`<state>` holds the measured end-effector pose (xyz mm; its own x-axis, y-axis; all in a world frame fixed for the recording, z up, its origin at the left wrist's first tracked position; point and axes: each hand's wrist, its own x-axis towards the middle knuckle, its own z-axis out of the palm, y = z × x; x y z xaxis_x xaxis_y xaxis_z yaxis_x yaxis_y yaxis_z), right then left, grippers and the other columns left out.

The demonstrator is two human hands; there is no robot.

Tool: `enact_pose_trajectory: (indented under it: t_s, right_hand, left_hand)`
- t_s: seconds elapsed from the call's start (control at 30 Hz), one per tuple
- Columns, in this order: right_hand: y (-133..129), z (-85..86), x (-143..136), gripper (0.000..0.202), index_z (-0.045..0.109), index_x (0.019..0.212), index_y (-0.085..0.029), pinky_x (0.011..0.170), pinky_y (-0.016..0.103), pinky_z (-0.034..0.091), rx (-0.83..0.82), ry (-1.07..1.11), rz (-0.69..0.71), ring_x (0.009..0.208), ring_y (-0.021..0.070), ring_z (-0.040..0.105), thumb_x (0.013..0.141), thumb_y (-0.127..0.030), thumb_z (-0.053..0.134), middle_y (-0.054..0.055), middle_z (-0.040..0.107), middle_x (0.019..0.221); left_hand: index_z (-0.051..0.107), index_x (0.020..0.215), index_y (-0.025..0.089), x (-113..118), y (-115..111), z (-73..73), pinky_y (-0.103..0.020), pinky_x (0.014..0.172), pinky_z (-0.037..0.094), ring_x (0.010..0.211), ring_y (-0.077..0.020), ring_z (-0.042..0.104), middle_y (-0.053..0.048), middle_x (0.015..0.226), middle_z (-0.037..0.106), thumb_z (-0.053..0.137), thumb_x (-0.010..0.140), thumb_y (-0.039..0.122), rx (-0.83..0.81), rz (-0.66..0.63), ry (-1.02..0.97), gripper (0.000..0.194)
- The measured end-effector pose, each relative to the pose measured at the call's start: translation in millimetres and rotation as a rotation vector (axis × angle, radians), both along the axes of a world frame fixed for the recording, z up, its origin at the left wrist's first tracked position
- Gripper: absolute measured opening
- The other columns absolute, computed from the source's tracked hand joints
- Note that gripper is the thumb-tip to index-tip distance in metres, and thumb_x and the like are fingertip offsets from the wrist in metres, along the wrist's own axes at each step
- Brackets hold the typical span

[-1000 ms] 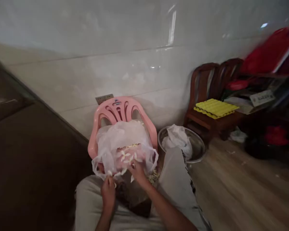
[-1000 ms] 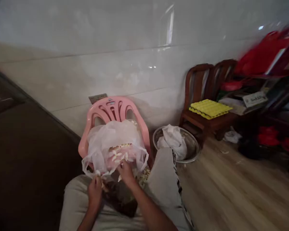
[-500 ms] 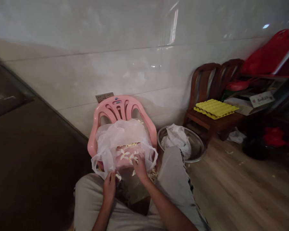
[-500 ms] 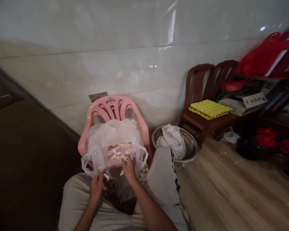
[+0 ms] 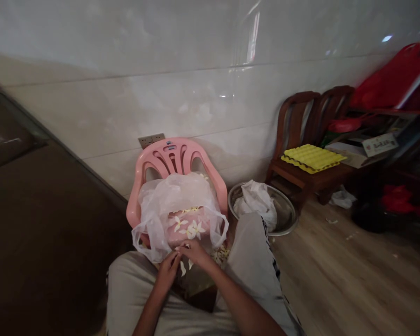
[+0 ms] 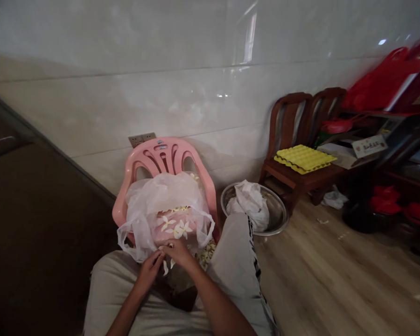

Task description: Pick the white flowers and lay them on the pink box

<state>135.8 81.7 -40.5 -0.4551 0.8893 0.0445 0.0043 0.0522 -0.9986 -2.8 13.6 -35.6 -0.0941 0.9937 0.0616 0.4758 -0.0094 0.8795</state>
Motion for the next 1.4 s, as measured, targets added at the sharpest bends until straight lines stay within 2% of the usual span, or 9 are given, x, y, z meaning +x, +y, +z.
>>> enact_pose_trajectory:
  t_s: [0.2, 0.3, 0.43, 0.7, 0.97, 1.4]
  right_hand:
    - [7, -9.1, 1, 0.022, 0.067, 0.067, -0.016, 0.059, 0.022, 0.036, -0.007, 0.035, 0.024, 0.061, 0.0109, 0.048, 0.079, -0.035, 0.066, -0.003, 0.057, 0.061]
    - [7, -11.2, 0, 0.022, 0.066, 0.067, -0.017, 0.059, 0.022, 0.036, -0.028, 0.033, 0.022, 0.061, 0.011, 0.048, 0.078, -0.036, 0.066, -0.003, 0.057, 0.061]
    - [7, -9.5, 0, 0.024, 0.064, 0.068, -0.017, 0.059, 0.022, 0.037, -0.029, 0.037, 0.021, 0.063, 0.0113, 0.048, 0.078, -0.038, 0.066, -0.003, 0.055, 0.062]
    - [5, -4.3, 2, 0.027, 0.063, 0.069, -0.018, 0.058, 0.022, 0.038, -0.054, 0.057, 0.039, 0.062, 0.012, 0.05, 0.078, -0.043, 0.066, -0.003, 0.055, 0.06]
    - [4, -2.4, 1, 0.025, 0.062, 0.071, -0.017, 0.056, 0.021, 0.037, -0.08, 0.07, 0.037, 0.057, 0.0096, 0.045, 0.078, -0.04, 0.067, -0.006, 0.051, 0.058]
    - [4, -1.0, 1, 0.023, 0.062, 0.067, -0.017, 0.057, 0.021, 0.037, -0.064, 0.059, 0.021, 0.06, 0.0107, 0.049, 0.077, -0.037, 0.067, -0.005, 0.053, 0.057]
  left_hand:
    - [0.071, 0.081, 0.018, 0, 0, -1.5, -0.031, 0.077, 0.051, 0.078, -0.0223, 0.063, -0.004, 0.079, 0.071, 0.046, 0.088, 0.064, 0.013, -0.01, -0.012, 0.052]
    - [0.069, 0.08, 0.018, 0, -1, -2.5, -0.03, 0.071, 0.05, 0.072, -0.0209, 0.061, -0.003, 0.072, 0.067, 0.046, 0.088, 0.065, 0.004, -0.022, -0.03, 0.053]
    - [0.067, 0.081, 0.017, 2, -3, 0.4, -0.028, 0.062, 0.047, 0.059, -0.0188, 0.057, 0.001, 0.059, 0.06, 0.044, 0.087, 0.068, -0.065, -0.026, -0.089, 0.056]
    - [0.068, 0.08, 0.018, 5, -5, 11.0, -0.028, 0.062, 0.046, 0.058, -0.0193, 0.059, 0.0, 0.057, 0.062, 0.048, 0.084, 0.069, -0.104, -0.015, -0.142, 0.056]
    - [0.066, 0.077, 0.017, 8, -6, 15.5, -0.028, 0.059, 0.044, 0.057, -0.0184, 0.057, 0.0, 0.056, 0.061, 0.046, 0.085, 0.07, -0.109, 0.006, -0.166, 0.057]
    - [0.068, 0.079, 0.016, 3, -4, 5.6, -0.028, 0.06, 0.044, 0.057, -0.0184, 0.056, 0.001, 0.055, 0.059, 0.047, 0.084, 0.07, -0.098, -0.005, -0.129, 0.058]
